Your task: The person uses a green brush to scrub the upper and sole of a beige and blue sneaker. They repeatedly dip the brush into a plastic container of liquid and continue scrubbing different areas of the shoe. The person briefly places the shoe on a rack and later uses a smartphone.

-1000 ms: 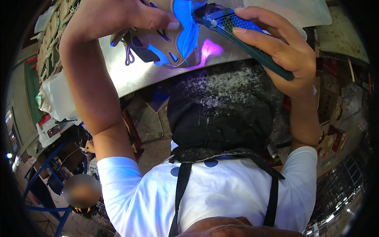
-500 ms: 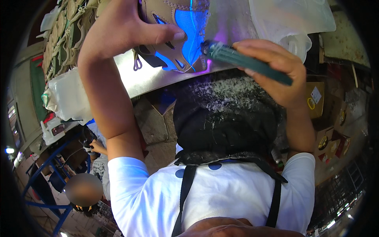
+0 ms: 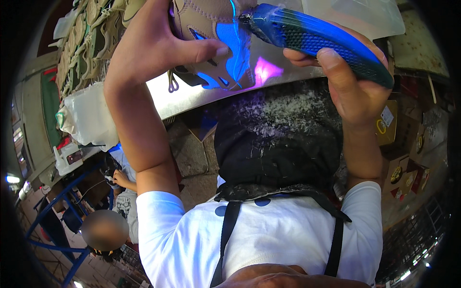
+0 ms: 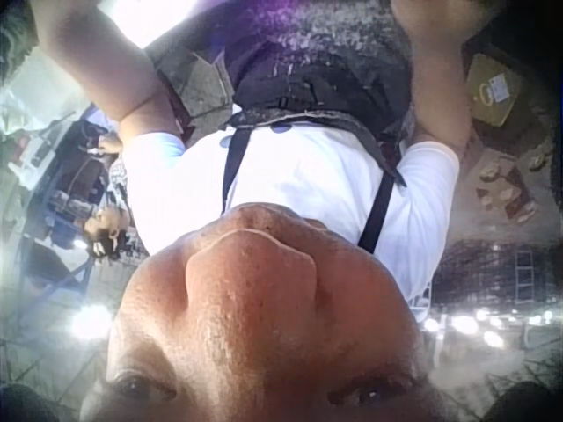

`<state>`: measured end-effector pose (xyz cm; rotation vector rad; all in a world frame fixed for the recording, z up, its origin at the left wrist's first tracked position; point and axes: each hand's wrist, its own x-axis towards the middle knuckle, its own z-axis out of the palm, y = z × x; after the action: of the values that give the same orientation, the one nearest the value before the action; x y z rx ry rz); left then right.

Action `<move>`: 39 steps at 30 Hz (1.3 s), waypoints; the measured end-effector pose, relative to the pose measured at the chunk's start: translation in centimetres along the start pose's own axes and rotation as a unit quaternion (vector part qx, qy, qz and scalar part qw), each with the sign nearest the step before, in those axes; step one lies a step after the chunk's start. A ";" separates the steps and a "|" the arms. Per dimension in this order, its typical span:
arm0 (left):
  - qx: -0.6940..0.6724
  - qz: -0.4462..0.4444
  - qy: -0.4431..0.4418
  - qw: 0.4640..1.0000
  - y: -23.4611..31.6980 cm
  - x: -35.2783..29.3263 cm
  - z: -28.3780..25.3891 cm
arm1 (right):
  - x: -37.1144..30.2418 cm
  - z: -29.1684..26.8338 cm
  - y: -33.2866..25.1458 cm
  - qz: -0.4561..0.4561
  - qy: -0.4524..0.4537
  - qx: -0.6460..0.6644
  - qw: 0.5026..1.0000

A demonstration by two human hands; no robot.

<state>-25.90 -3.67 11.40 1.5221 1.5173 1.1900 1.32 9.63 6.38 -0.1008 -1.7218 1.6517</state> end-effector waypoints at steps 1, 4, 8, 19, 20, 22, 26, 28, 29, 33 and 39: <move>0.033 -0.001 0.001 0.999 0.6 -0.2 0.0 | 0.1 0.0 -0.1 0.000 0.003 0.006 1.000; 0.077 -0.030 0.014 0.996 2.7 0.0 1.5 | 0.3 0.0 -0.8 0.014 -0.001 -0.016 1.000; 0.065 -0.026 -0.018 0.997 1.8 0.1 -0.1 | 0.6 2.7 -4.4 0.141 0.133 0.056 0.979; 0.065 -0.245 0.015 0.967 1.4 -6.4 0.3 | -3.2 -7.4 -5.9 0.094 0.170 -0.020 0.981; 0.079 -0.254 0.028 0.964 0.8 -7.2 0.2 | -3.9 -8.1 -5.6 0.125 0.200 -0.080 0.968; 0.132 -0.203 0.080 0.967 0.1 -9.0 0.6 | -5.3 -8.9 -3.7 0.143 0.184 -0.260 0.937; 0.223 -0.016 0.202 0.954 -1.5 -11.3 3.0 | -4.9 -7.4 -3.4 0.254 0.168 -0.245 0.921; 0.217 0.032 0.287 0.933 -1.8 -11.2 4.3 | -4.5 -8.3 -2.9 0.220 0.168 -0.198 0.940; 0.201 0.000 0.278 0.940 -1.8 -11.2 4.4 | -4.3 -9.0 -2.3 0.201 0.169 -0.173 0.949; 0.254 -0.081 0.183 0.946 -0.3 -11.8 3.3 | -4.2 -11.9 -1.5 0.100 -0.030 -0.315 0.943; 0.081 -0.087 0.201 0.972 -1.4 -11.0 2.3 | -4.4 -12.5 -3.2 0.344 0.132 -0.050 0.928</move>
<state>-23.27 -14.02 7.78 1.2637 2.0130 1.3523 12.68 17.22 6.03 -1.0299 -1.6504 1.9078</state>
